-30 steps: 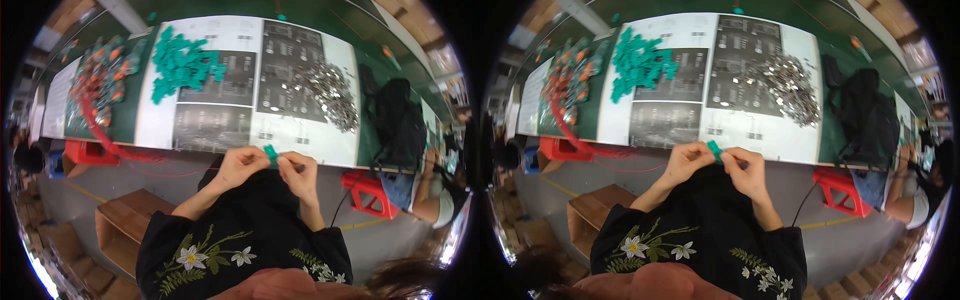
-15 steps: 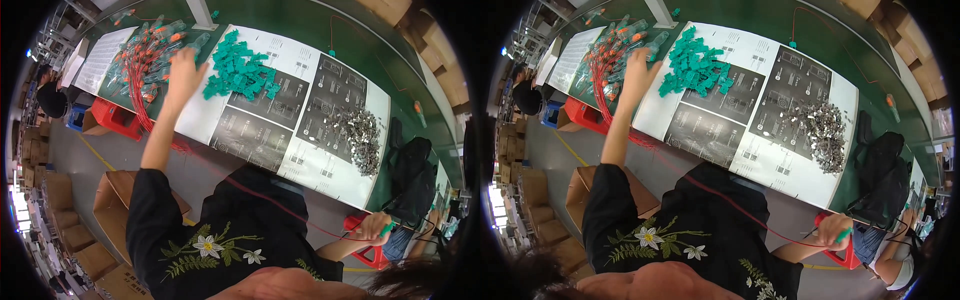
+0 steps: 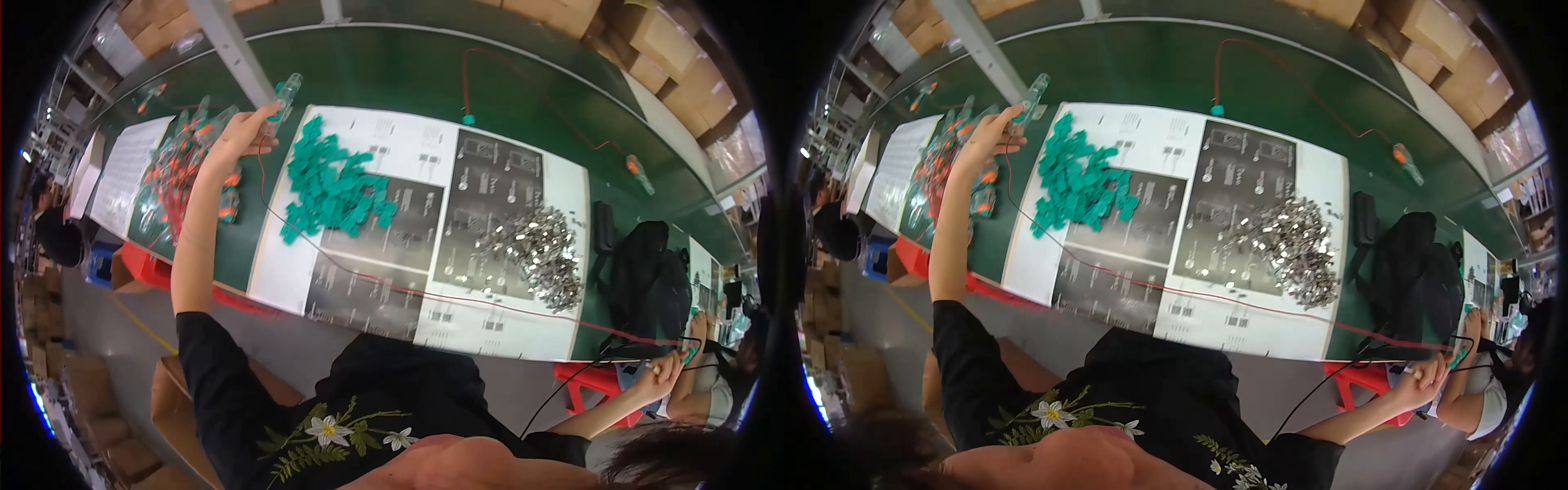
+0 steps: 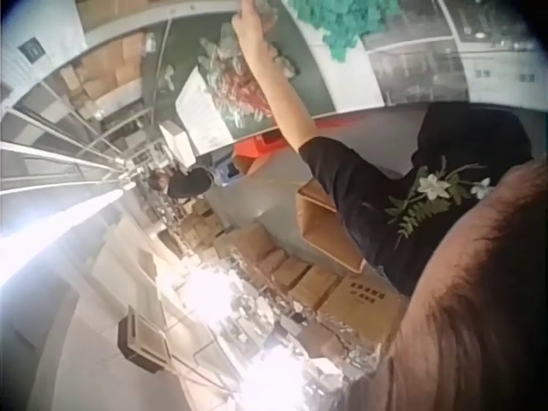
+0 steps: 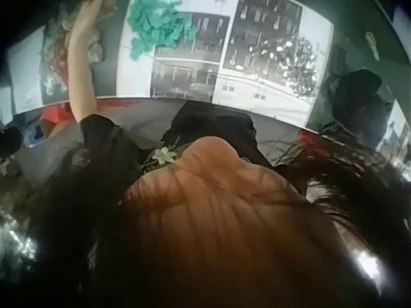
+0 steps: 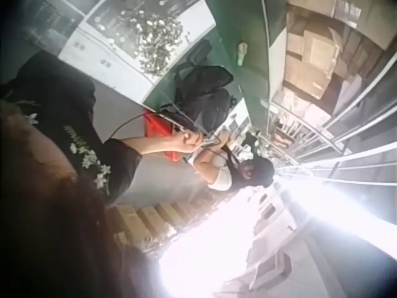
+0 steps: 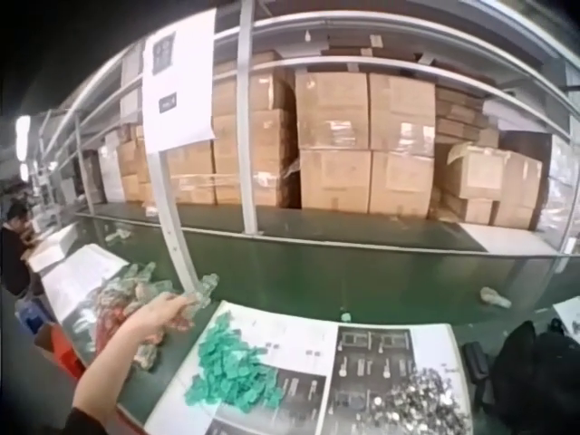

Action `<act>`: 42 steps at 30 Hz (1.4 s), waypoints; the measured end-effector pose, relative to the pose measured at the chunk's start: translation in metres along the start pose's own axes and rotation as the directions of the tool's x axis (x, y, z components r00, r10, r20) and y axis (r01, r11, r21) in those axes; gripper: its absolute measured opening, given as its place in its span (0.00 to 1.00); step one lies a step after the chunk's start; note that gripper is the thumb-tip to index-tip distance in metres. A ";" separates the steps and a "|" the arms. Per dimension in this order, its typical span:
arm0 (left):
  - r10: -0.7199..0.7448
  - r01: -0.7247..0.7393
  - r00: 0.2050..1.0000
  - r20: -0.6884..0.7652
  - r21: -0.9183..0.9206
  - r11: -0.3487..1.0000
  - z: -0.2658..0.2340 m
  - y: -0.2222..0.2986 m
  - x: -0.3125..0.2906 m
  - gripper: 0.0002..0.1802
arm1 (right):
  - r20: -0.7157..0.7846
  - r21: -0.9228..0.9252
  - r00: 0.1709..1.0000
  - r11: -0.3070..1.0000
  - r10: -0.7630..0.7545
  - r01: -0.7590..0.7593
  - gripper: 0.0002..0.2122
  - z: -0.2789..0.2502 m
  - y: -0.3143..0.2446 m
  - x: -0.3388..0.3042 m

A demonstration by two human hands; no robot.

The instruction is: Assembling small green plastic components and wires on a production line workbench.

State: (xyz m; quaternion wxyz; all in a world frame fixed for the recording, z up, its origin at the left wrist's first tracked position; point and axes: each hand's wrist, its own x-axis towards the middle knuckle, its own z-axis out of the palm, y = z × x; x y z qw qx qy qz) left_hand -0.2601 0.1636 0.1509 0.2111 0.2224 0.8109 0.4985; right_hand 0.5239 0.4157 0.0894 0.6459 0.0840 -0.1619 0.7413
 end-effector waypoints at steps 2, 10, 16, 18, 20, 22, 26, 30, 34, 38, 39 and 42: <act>-0.028 0.031 0.998 0.064 -0.058 0.998 0.016 0.008 0.029 0.31 | -0.024 -0.064 0.999 0.997 -0.042 0.041 0.14 -0.028 -0.037 0.037; -0.070 0.035 0.997 -0.026 -0.663 0.748 0.046 -0.036 0.249 0.22 | -0.114 -0.455 0.987 0.877 0.113 -0.153 0.13 -0.073 -0.071 0.212; 0.125 -0.268 0.921 -0.369 -0.367 0.891 0.075 -0.051 0.264 0.21 | -0.339 -0.529 0.928 0.784 0.156 -0.325 0.11 -0.070 0.126 0.320; 0.353 -0.364 0.926 -0.136 -0.066 0.929 0.063 -0.085 0.261 0.23 | -0.418 -0.526 0.885 0.738 0.208 -0.422 0.11 -0.077 0.179 0.326; 0.349 -0.352 0.936 -0.044 -0.114 0.929 0.093 -0.066 0.186 0.24 | -0.510 -0.578 0.850 0.679 0.131 -0.452 0.13 -0.093 0.201 0.320; 0.387 -0.391 0.913 0.129 0.007 0.920 0.079 -0.049 0.096 0.25 | -0.556 -0.576 0.817 0.639 0.151 -0.510 0.13 -0.103 0.226 0.310; 0.473 -0.470 0.881 0.013 0.127 0.873 0.016 -0.048 -0.048 0.20 | -0.644 -0.460 0.707 0.591 0.292 -0.663 0.19 -0.053 0.245 0.254; 0.459 -0.396 0.862 -0.213 0.279 0.875 -0.063 -0.081 -0.119 0.19 | -0.436 -0.518 0.596 0.354 0.674 -0.779 0.16 0.003 0.256 0.155; 0.330 -0.194 0.870 -0.366 0.362 0.912 -0.104 -0.103 -0.160 0.13 | -0.257 -0.703 0.512 0.205 0.820 -0.681 0.17 0.057 0.259 0.065; 0.377 -0.225 0.888 -0.264 0.466 0.856 -0.098 -0.116 -0.165 0.11 | -0.181 -0.872 0.415 0.050 0.892 -0.488 0.15 0.084 0.256 0.007; 0.348 -0.196 0.902 -0.256 0.477 0.857 -0.091 -0.116 -0.164 0.10 | -0.221 -0.886 0.389 -0.017 0.894 -0.463 0.13 0.091 0.256 -0.005; 0.329 -0.273 0.937 -0.116 0.344 0.898 -0.059 -0.108 -0.164 0.09 | -0.260 -0.926 0.380 -0.119 0.888 -0.358 0.13 0.100 0.251 -0.029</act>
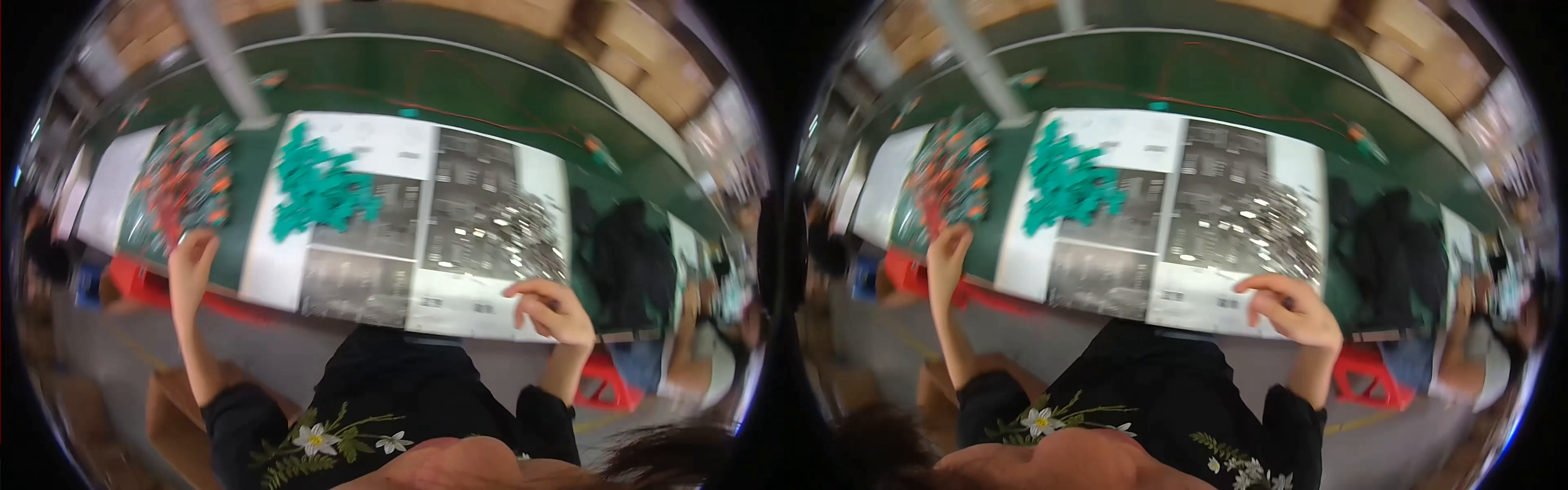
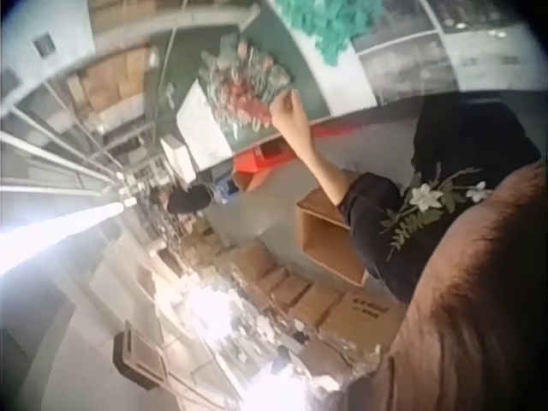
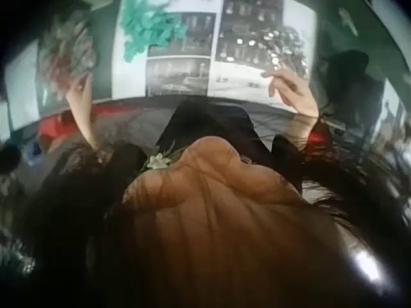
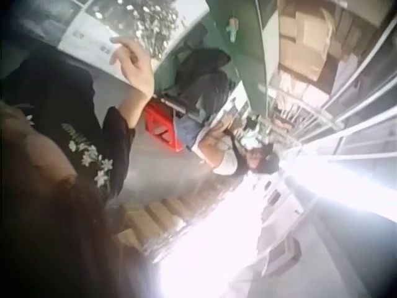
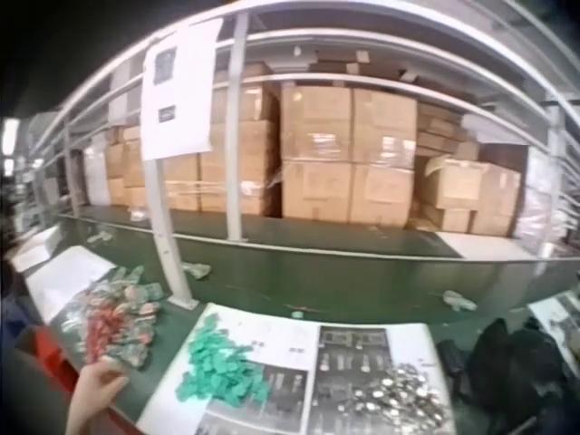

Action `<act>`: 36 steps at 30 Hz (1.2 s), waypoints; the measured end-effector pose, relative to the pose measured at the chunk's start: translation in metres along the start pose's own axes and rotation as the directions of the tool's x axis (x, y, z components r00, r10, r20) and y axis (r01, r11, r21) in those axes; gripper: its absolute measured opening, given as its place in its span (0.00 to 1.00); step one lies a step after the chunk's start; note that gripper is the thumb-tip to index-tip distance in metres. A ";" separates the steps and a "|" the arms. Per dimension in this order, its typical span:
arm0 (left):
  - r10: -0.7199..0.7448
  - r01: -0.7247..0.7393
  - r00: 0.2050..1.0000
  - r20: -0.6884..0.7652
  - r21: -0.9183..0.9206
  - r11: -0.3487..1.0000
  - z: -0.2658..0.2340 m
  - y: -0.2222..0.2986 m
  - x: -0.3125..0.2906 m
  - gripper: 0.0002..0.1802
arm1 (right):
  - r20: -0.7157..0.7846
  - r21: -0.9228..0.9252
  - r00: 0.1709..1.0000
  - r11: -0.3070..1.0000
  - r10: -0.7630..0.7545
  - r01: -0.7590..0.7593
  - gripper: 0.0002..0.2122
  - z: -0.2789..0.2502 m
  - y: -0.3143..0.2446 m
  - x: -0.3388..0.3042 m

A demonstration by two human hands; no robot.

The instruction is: Assembling small green plastic components and wires on a production line workbench.

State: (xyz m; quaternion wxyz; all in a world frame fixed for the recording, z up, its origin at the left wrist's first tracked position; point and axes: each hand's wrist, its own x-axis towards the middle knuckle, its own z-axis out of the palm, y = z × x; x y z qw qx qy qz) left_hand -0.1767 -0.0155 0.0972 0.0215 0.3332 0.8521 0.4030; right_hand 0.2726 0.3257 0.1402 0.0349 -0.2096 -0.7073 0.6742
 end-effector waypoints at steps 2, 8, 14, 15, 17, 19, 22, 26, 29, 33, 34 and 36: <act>0.028 0.000 0.971 0.239 -0.115 0.993 0.002 0.024 -0.016 0.10 | 0.023 -0.040 0.986 0.986 -0.163 0.164 0.12 0.005 0.002 -0.014; 0.608 -0.513 0.768 0.202 -0.376 0.772 0.017 0.105 -0.018 0.10 | -0.363 -0.080 0.783 0.854 -0.505 0.514 0.09 0.013 0.006 -0.099; 0.844 -0.325 0.487 -0.226 -0.943 -0.065 0.054 0.124 0.007 0.10 | -0.254 -0.031 0.373 0.393 -0.893 0.919 0.09 0.012 0.005 -0.130; 0.720 -0.156 0.679 -0.143 -0.987 -0.049 0.058 0.131 -0.004 0.09 | -0.276 -0.019 0.356 0.375 -0.893 0.927 0.11 0.015 0.004 -0.133; 0.705 -0.152 0.699 -0.117 -0.988 -0.013 0.073 0.145 -0.022 0.10 | -0.316 0.020 0.323 0.335 -0.892 0.942 0.16 0.023 0.003 -0.132; 0.667 -0.152 0.743 -0.054 -0.984 0.090 0.083 0.152 -0.033 0.14 | -0.354 0.030 0.357 0.371 -0.864 0.928 0.17 0.035 0.005 -0.123; 0.677 -0.244 0.734 0.045 -0.913 0.326 0.073 0.129 -0.036 0.12 | -0.447 0.058 0.411 0.433 -0.795 0.900 0.19 0.040 0.009 -0.116; 0.540 -0.499 0.841 0.035 -0.337 0.799 0.065 0.091 -0.028 0.08 | -0.303 0.203 0.419 0.372 -0.856 0.906 0.22 0.033 0.012 -0.116; 0.484 -0.435 0.867 -0.115 0.299 0.850 0.046 0.006 -0.009 0.08 | -0.028 -0.110 0.872 0.869 -0.488 0.482 0.13 0.039 0.008 -0.086; 0.522 -0.326 0.853 -0.024 0.757 0.566 0.012 -0.047 -0.032 0.15 | 0.205 -0.168 0.952 0.950 -0.226 0.262 0.10 0.048 0.027 -0.044; 0.511 -0.318 0.858 0.052 0.835 0.449 0.003 -0.056 -0.038 0.17 | 0.210 -0.161 0.951 0.951 -0.228 0.264 0.10 0.052 0.034 -0.032; 0.405 -0.258 0.914 0.033 0.817 0.515 -0.004 -0.079 -0.039 0.17 | 0.285 -0.066 0.939 0.973 -0.195 0.222 0.10 0.065 0.046 -0.010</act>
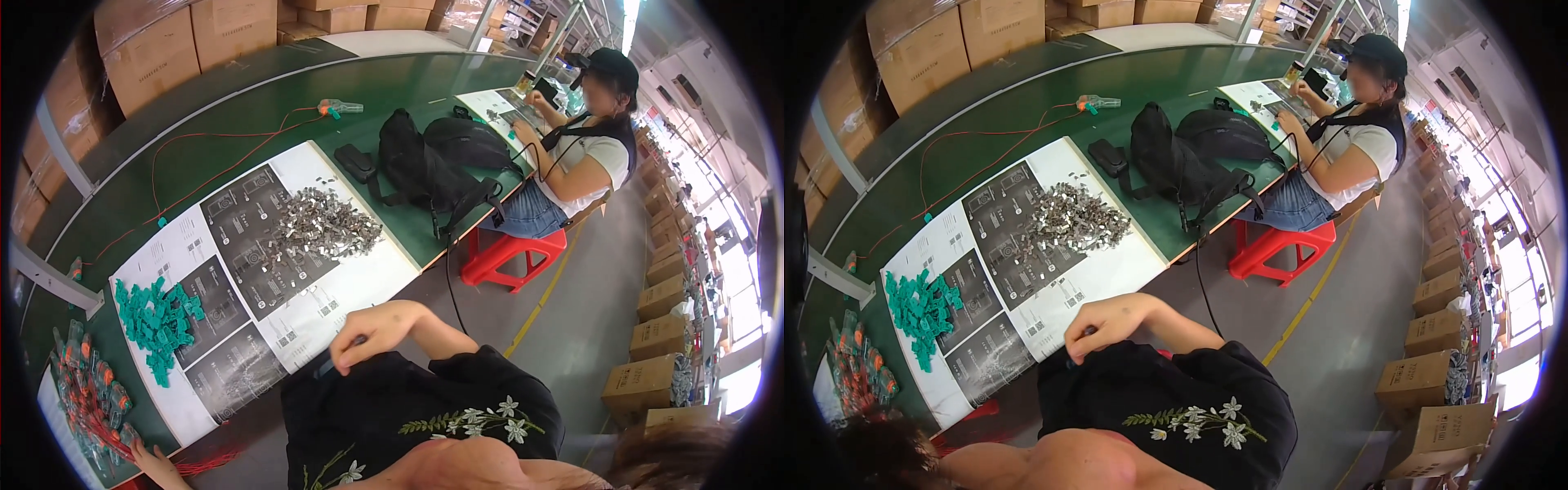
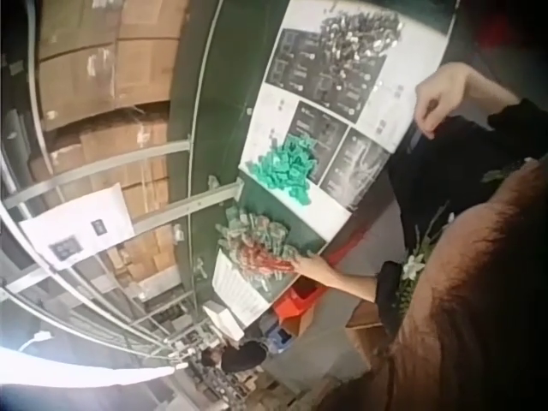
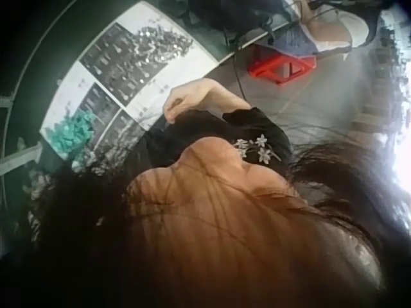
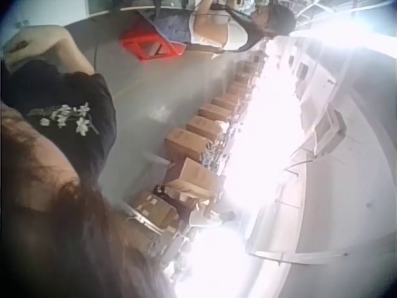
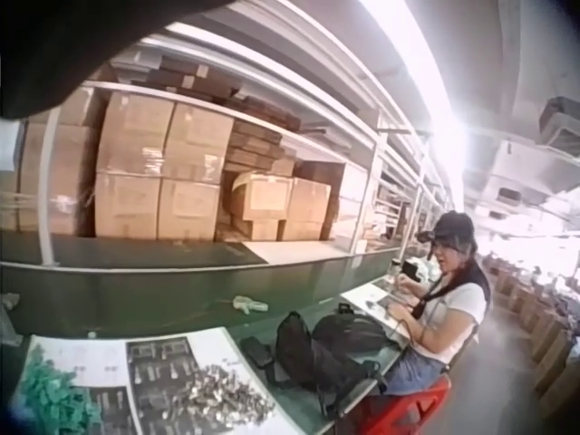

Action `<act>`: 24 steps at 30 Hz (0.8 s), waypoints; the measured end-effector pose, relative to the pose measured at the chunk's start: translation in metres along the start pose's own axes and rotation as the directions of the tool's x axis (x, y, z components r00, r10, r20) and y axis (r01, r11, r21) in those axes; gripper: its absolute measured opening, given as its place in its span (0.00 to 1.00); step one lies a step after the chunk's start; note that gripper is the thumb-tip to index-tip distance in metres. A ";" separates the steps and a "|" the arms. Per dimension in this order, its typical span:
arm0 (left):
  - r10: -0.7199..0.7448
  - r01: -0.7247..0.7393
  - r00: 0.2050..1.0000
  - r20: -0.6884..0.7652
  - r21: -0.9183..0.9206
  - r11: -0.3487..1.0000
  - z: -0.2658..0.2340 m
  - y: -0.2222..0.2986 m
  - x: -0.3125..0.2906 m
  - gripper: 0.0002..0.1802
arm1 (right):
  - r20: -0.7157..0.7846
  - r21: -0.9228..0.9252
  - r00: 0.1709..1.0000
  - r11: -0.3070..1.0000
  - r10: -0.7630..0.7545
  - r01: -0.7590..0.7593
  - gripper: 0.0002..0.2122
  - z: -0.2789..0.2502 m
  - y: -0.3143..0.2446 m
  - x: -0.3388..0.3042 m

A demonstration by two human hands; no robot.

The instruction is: Assembling small green plastic components and wires on a production line workbench.

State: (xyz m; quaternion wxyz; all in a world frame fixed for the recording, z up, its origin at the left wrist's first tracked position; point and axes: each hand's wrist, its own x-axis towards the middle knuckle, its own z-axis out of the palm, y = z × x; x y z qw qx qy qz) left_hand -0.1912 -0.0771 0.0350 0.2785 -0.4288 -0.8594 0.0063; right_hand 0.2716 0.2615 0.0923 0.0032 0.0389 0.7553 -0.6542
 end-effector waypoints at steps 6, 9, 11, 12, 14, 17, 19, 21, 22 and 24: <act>-0.128 0.144 0.959 0.254 -0.044 0.989 0.030 -0.025 -0.008 0.33 | 0.204 0.117 0.977 0.989 0.061 -0.086 0.12 0.020 0.026 0.066; -0.118 0.130 0.990 0.074 -0.190 0.973 0.056 -0.025 0.000 0.18 | 0.267 0.126 0.963 0.990 0.024 -0.059 0.12 0.025 0.030 0.086; -0.089 0.116 0.993 0.084 -0.415 0.902 0.056 -0.007 0.017 0.10 | 0.271 0.180 0.962 0.981 0.026 -0.077 0.12 0.026 0.034 0.094; -0.090 0.180 0.977 0.191 -0.529 0.829 0.033 0.016 0.028 0.10 | 0.327 0.211 0.945 0.974 0.015 -0.089 0.12 0.033 0.036 0.104; -0.078 0.130 0.984 0.160 -0.341 0.931 0.001 0.045 0.036 0.10 | 0.314 0.179 0.949 0.982 0.005 -0.065 0.12 0.037 0.022 0.108; -0.175 0.227 0.971 0.160 -0.408 0.884 -0.002 0.049 0.029 0.10 | 0.284 0.108 0.956 0.989 0.066 -0.100 0.11 0.044 0.017 0.101; -0.151 0.171 0.985 0.081 -0.462 0.870 -0.005 0.055 0.024 0.09 | 0.294 0.156 0.952 0.978 0.089 -0.140 0.11 0.040 0.028 0.091; -0.163 0.174 0.984 0.065 -0.497 0.850 -0.008 0.062 0.021 0.11 | 0.248 0.230 0.960 0.954 0.132 -0.191 0.10 0.039 0.041 0.078; -0.165 0.150 0.986 0.017 -0.522 0.840 -0.014 0.063 0.015 0.12 | 0.219 0.257 0.964 0.944 0.152 -0.207 0.10 0.038 0.042 0.075; -0.250 0.224 0.968 0.016 -0.506 0.833 -0.024 0.059 0.009 0.13 | 0.231 0.255 0.955 0.936 0.185 -0.243 0.10 0.033 0.039 0.070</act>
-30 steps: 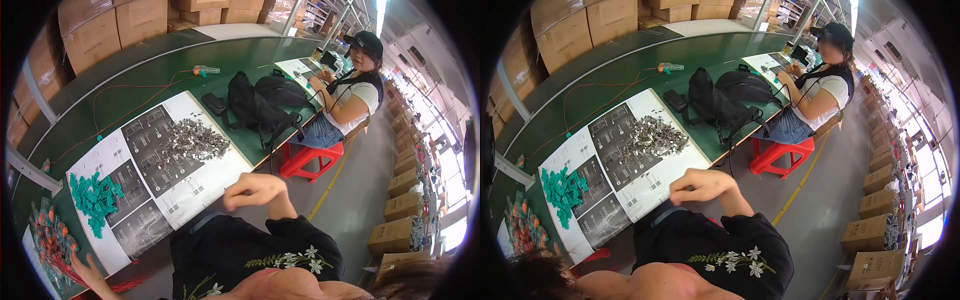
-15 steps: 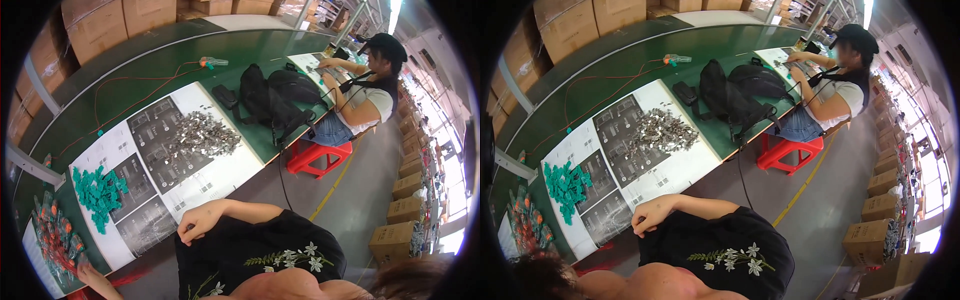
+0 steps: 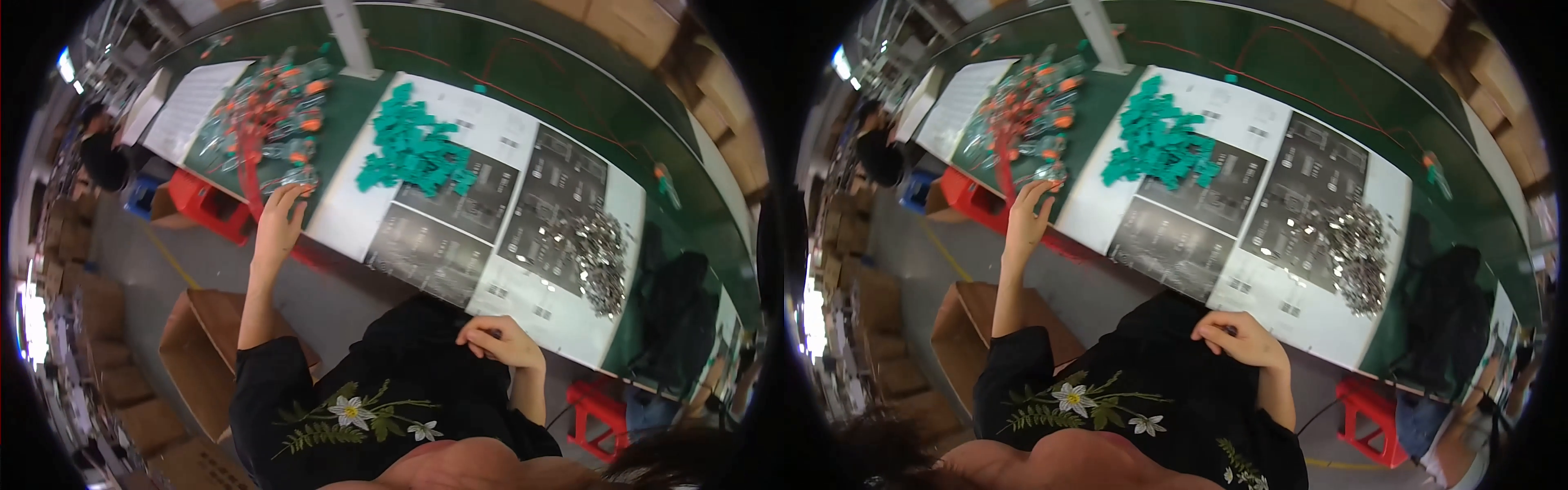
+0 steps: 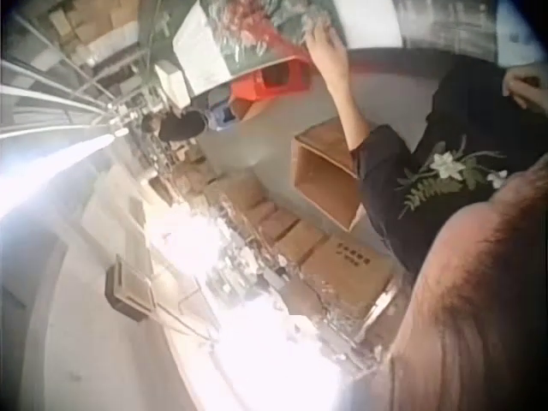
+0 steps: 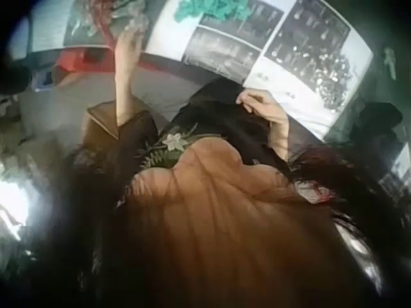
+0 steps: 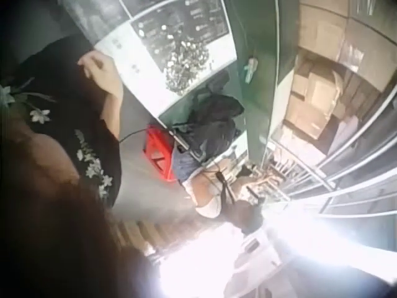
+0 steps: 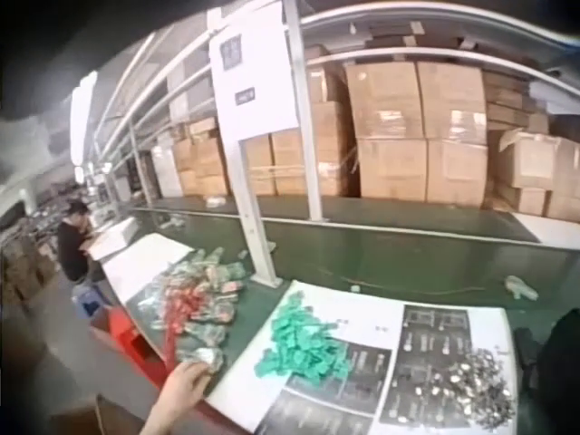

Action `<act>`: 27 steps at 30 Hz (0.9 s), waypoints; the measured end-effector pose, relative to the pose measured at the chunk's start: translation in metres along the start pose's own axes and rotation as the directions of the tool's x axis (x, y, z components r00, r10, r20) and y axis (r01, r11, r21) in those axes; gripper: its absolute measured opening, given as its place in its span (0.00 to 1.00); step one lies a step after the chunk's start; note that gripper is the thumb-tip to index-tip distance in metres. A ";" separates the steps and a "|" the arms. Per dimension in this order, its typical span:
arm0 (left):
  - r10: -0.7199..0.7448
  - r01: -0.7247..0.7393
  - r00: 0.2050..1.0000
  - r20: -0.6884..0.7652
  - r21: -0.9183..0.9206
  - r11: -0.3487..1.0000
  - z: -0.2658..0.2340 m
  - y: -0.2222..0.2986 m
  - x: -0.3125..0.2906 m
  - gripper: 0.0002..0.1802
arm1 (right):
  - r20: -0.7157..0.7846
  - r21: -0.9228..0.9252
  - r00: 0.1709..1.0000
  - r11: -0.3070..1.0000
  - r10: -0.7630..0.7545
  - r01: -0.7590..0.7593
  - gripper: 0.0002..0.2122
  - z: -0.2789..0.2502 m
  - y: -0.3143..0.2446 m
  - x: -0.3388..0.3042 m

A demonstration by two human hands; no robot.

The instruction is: Assembling small green plastic components and wires on a production line workbench.

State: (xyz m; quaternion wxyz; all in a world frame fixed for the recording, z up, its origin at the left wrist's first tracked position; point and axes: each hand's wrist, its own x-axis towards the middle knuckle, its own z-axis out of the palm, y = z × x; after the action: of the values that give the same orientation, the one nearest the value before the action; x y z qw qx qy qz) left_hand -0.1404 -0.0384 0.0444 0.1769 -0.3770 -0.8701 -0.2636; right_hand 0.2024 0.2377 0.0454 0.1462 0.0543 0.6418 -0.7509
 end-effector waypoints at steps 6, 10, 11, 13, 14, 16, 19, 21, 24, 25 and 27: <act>-0.218 0.218 0.967 -0.130 -0.014 0.976 -0.035 -0.024 -0.007 0.10 | -0.060 0.103 0.994 0.991 0.093 -0.086 0.11 -0.008 0.002 0.002; -0.097 0.096 0.995 -0.001 0.098 0.991 -0.034 -0.008 0.003 0.09 | -0.055 0.170 0.992 0.980 0.111 -0.101 0.10 -0.008 0.005 0.009; -0.099 0.098 0.995 0.002 0.102 0.990 -0.032 -0.014 0.002 0.09 | -0.049 0.170 0.993 0.981 0.105 -0.095 0.10 -0.007 0.004 0.010; -0.055 0.031 0.993 0.108 0.207 0.978 -0.023 -0.021 0.001 0.07 | -0.042 0.171 0.995 0.982 0.089 -0.081 0.11 -0.006 0.003 0.013; -0.035 -0.007 0.986 0.161 0.255 0.967 -0.021 -0.024 0.000 0.07 | -0.041 0.175 0.995 0.981 0.089 -0.080 0.11 -0.005 0.003 0.014; -0.130 0.112 0.976 0.174 0.107 0.988 -0.021 -0.032 -0.001 0.07 | -0.006 0.129 0.995 0.986 0.103 -0.101 0.11 -0.001 0.001 0.021; -0.304 0.356 0.918 0.257 -0.191 0.915 -0.031 -0.011 0.015 0.08 | 0.039 0.119 0.996 0.989 0.085 -0.089 0.10 0.011 -0.007 0.046; -0.390 0.579 0.815 0.428 -0.596 0.557 -0.042 0.017 0.038 0.11 | 0.071 0.154 0.997 0.988 0.000 -0.011 0.13 0.028 -0.019 0.078; -0.352 0.671 0.724 0.593 -0.725 0.158 -0.034 0.050 0.057 0.14 | -0.007 0.272 0.992 0.954 -0.130 0.127 0.23 0.063 -0.025 0.143; -0.309 0.695 0.689 0.656 -0.718 0.025 -0.029 0.059 0.062 0.15 | -0.043 0.206 0.985 0.963 -0.169 0.174 0.22 0.076 -0.032 0.167; -0.243 0.716 0.656 0.715 -0.691 -0.098 -0.022 0.065 0.072 0.16 | -0.090 0.140 0.972 0.963 -0.217 0.228 0.21 0.089 -0.039 0.209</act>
State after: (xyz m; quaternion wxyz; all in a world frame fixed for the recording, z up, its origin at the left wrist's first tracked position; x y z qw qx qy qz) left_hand -0.1362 0.0262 0.1194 -0.3858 -0.0821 -0.5656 -0.7242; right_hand 0.0015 0.1241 0.0416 0.0325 0.0202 0.5906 -0.8061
